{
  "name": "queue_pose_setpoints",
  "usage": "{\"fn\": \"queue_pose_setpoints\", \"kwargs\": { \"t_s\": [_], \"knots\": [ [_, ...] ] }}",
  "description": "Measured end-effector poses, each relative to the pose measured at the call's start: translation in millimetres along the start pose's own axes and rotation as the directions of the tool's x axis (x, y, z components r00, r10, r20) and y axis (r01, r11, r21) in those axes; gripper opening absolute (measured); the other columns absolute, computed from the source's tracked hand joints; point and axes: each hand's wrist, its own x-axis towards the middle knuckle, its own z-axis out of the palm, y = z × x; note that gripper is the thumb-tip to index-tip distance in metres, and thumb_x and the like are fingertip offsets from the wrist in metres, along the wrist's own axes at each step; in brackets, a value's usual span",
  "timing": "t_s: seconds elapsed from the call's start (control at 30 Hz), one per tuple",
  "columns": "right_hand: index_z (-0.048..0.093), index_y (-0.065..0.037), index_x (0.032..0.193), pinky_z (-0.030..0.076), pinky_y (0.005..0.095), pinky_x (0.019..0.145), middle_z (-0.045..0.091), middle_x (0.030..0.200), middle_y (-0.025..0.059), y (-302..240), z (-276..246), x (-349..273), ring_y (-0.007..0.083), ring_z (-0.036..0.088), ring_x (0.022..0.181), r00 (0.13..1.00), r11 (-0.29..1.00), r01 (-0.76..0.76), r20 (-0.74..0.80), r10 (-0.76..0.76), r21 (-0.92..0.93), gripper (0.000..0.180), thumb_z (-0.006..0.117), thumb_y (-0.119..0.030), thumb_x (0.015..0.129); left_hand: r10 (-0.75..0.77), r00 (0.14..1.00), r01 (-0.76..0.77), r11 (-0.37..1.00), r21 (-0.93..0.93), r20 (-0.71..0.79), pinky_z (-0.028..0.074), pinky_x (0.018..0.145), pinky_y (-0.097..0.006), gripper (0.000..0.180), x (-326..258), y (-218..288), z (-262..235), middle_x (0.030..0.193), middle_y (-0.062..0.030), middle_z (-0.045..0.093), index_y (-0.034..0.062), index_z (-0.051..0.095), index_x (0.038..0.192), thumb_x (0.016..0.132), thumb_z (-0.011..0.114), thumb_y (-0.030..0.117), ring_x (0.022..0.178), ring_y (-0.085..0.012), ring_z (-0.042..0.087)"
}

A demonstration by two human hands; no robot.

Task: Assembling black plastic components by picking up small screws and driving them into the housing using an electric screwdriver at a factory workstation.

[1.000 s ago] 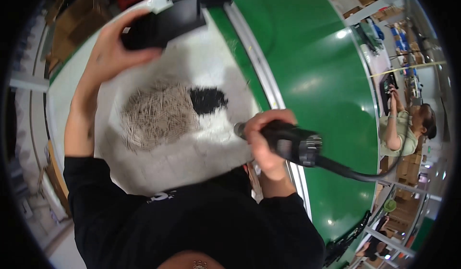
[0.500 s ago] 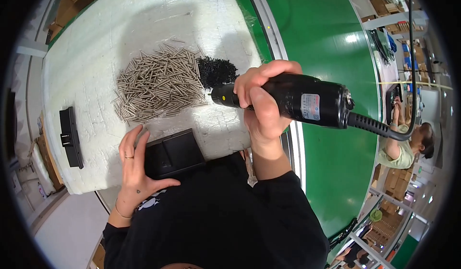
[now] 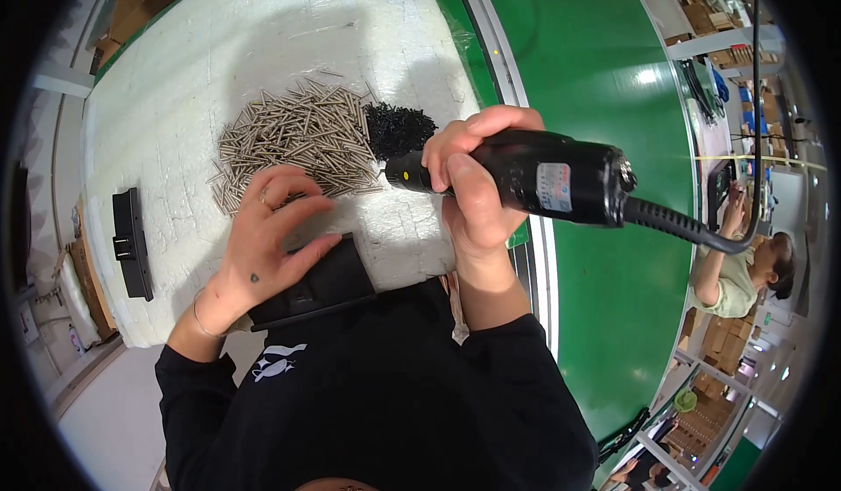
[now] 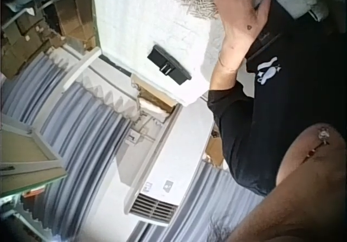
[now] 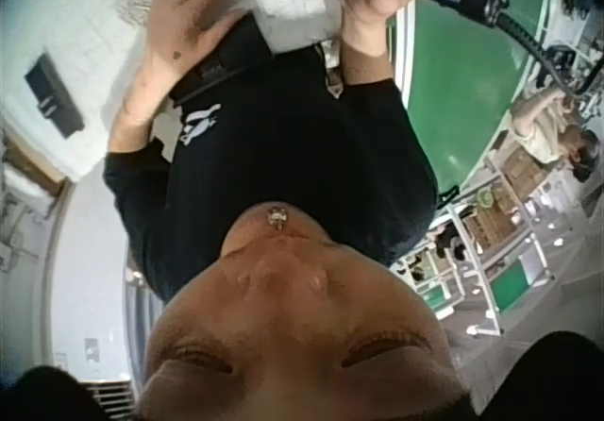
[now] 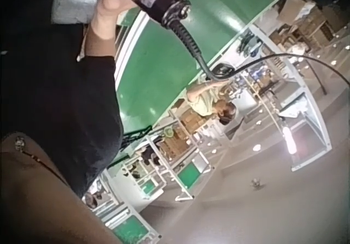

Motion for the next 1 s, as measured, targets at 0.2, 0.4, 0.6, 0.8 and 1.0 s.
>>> {"fn": "queue_pose_setpoints", "kwargs": {
  "t_s": [0.2,0.4,0.6,0.8,1.0],
  "knots": [
    [0.046,-0.004,0.102,0.040,0.0313,0.055,0.040,0.061,0.0024,-12,1,-3,0.0122,0.038,0.048,0.996,0.995,0.069,0.045,-0.072,0.068,0.028,0.050,-0.010,0.075,0.075,0.997,-0.075,0.997,0.000,-0.026,0.045,0.083,-0.038,0.025,29,-14,16,0.092,-0.0064,0.058,0.0050,0.065,0.091,0.069,0.076,0.010,0.098,-0.0285,0.053],
    [0.047,-0.004,0.100,0.040,0.0314,0.055,0.041,0.062,0.0034,1,4,-2,0.0132,0.039,0.048,1.000,0.998,-0.020,-0.021,0.018,-0.067,0.027,0.051,-0.007,0.074,0.120,0.992,-0.121,0.992,-0.025,-0.033,0.042,0.081,-0.038,0.018,32,-14,27,0.086,-0.0043,0.056,0.0061,0.065,0.086,0.071,0.073,0.011,0.094,-0.0254,0.053],
    [0.046,-0.005,0.101,0.038,0.0287,0.056,0.039,0.061,0.0000,-22,5,-3,0.0103,0.038,0.048,0.996,0.997,0.079,0.049,-0.080,0.025,0.027,0.054,-0.012,0.076,0.124,0.990,-0.123,0.992,0.027,-0.064,0.042,0.084,-0.040,0.018,38,-11,29,0.088,-0.0039,0.056,0.0069,0.064,0.086,0.072,0.073,0.013,0.097,-0.0256,0.052],
    [0.044,-0.006,0.104,0.037,0.0260,0.057,0.043,0.062,-0.0023,-40,4,-4,0.0082,0.042,0.051,0.956,0.983,0.128,0.248,-0.158,0.133,0.027,0.053,-0.011,0.079,0.230,0.966,-0.213,0.968,0.134,-0.122,0.045,0.083,-0.040,0.020,47,-9,37,0.087,-0.0014,0.062,0.0089,0.066,0.083,0.066,0.078,0.011,0.100,-0.0262,0.056],
    [0.042,-0.008,0.102,0.039,0.0254,0.060,0.048,0.065,-0.0042,-57,6,-7,0.0076,0.049,0.055,0.935,0.973,0.139,0.300,-0.191,0.187,0.027,0.054,-0.014,0.079,0.148,0.969,-0.157,0.987,-0.034,-0.196,0.044,0.080,-0.037,0.024,40,-4,27,0.079,0.0005,0.060,0.0115,0.062,0.076,0.061,0.081,0.012,0.096,-0.0226,0.056]
  ]
}}
